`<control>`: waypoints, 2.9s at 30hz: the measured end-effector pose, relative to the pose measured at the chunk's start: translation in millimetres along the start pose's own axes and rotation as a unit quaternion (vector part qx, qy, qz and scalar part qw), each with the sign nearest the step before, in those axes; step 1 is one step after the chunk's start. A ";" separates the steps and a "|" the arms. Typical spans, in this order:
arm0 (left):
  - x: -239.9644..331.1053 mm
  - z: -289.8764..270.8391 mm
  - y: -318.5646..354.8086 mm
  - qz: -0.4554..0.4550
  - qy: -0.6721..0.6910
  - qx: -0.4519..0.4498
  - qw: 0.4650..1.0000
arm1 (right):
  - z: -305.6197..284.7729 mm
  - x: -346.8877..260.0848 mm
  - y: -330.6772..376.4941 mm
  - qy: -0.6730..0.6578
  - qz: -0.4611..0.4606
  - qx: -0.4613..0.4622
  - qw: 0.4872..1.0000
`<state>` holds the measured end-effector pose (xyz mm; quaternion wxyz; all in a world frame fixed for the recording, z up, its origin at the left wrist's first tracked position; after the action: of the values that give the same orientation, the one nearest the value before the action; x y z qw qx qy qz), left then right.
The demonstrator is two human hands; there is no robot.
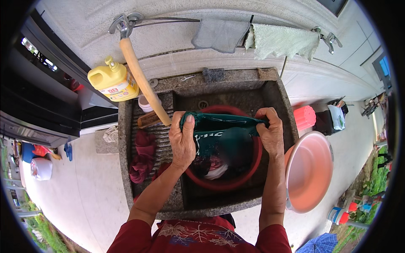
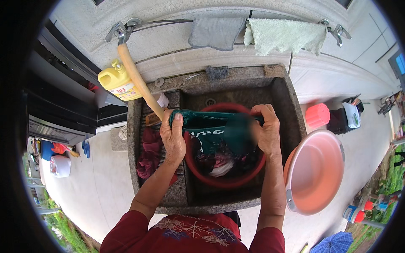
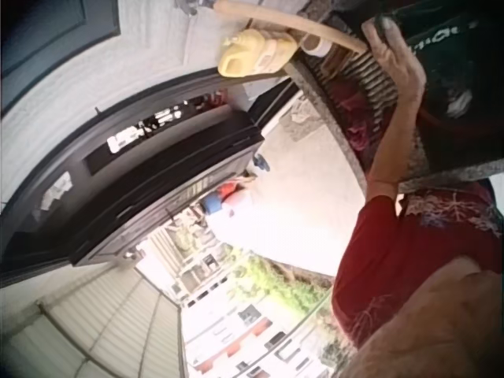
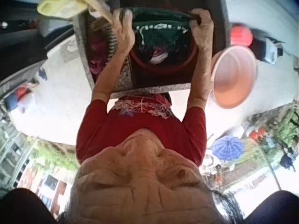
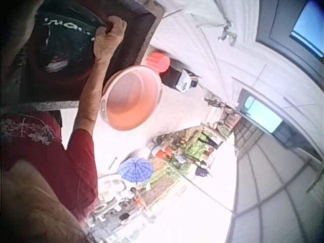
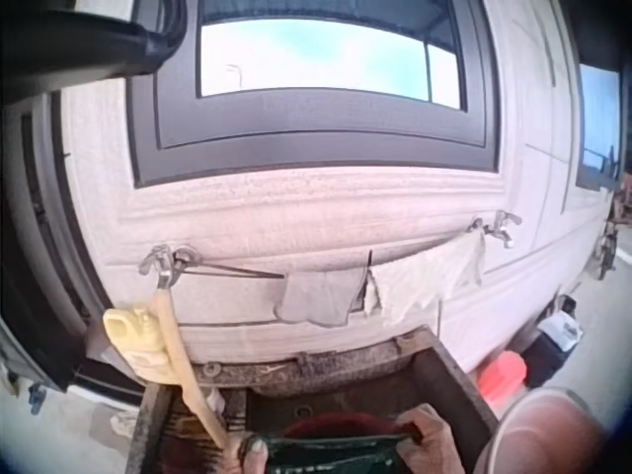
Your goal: The person washes clothes by hand in an outdoor stone sink. They scrub a maroon cloth, rinse it, and place it on the washboard. They then fill a red basin with water from a tap and wash several other garments, including a dark patterned cloth and a green shirt, by hand.
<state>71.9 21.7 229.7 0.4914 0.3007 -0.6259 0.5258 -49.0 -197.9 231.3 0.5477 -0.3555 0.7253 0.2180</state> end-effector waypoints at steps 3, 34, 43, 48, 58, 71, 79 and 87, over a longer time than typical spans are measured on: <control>9.5 7.6 7.7 0.018 0.016 -0.014 1.000 | 7.1 22.0 4.8 0.283 -0.082 0.122 0.948; -106.8 1.9 44.2 -0.071 -0.211 -0.312 0.923 | 13.4 83.3 19.1 -0.134 0.230 -0.037 0.963; 90.5 5.9 -40.5 0.136 -0.166 -0.349 0.912 | -46.3 -85.2 13.8 -0.307 0.064 -0.030 0.949; 30.3 6.3 -9.3 0.128 -0.263 -0.324 0.900 | -24.6 -29.4 36.0 -0.129 0.086 -0.089 0.984; -153.5 25.7 130.4 -0.070 -0.097 -0.279 0.953 | 104.7 77.8 102.9 0.031 -0.021 -0.153 0.987; -28.4 27.2 27.3 -0.319 0.268 -0.050 0.908 | 92.7 64.6 47.6 0.038 0.100 -0.265 0.958; -193.1 -16.7 147.2 -0.403 -0.150 -0.099 0.898 | 92.3 189.3 62.2 0.291 0.017 0.041 0.956; -187.0 -15.0 193.0 -0.542 -0.037 -0.227 0.808 | 156.5 305.4 108.0 0.488 0.002 -0.184 0.853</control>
<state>-33.0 61.1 -15.0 0.7275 0.4902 -0.4799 0.0055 -75.3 -101.6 -114.3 0.0479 -0.5089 0.8469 0.1469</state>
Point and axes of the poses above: each hand's wrist, its own y-axis away from the middle knuckle, its own z-axis out of the palm, x = y × z, the point moved 6 cm from there along -y, towards the middle knuckle, and after that the axes turned 6 degrees about z, right-handed, at the moved point
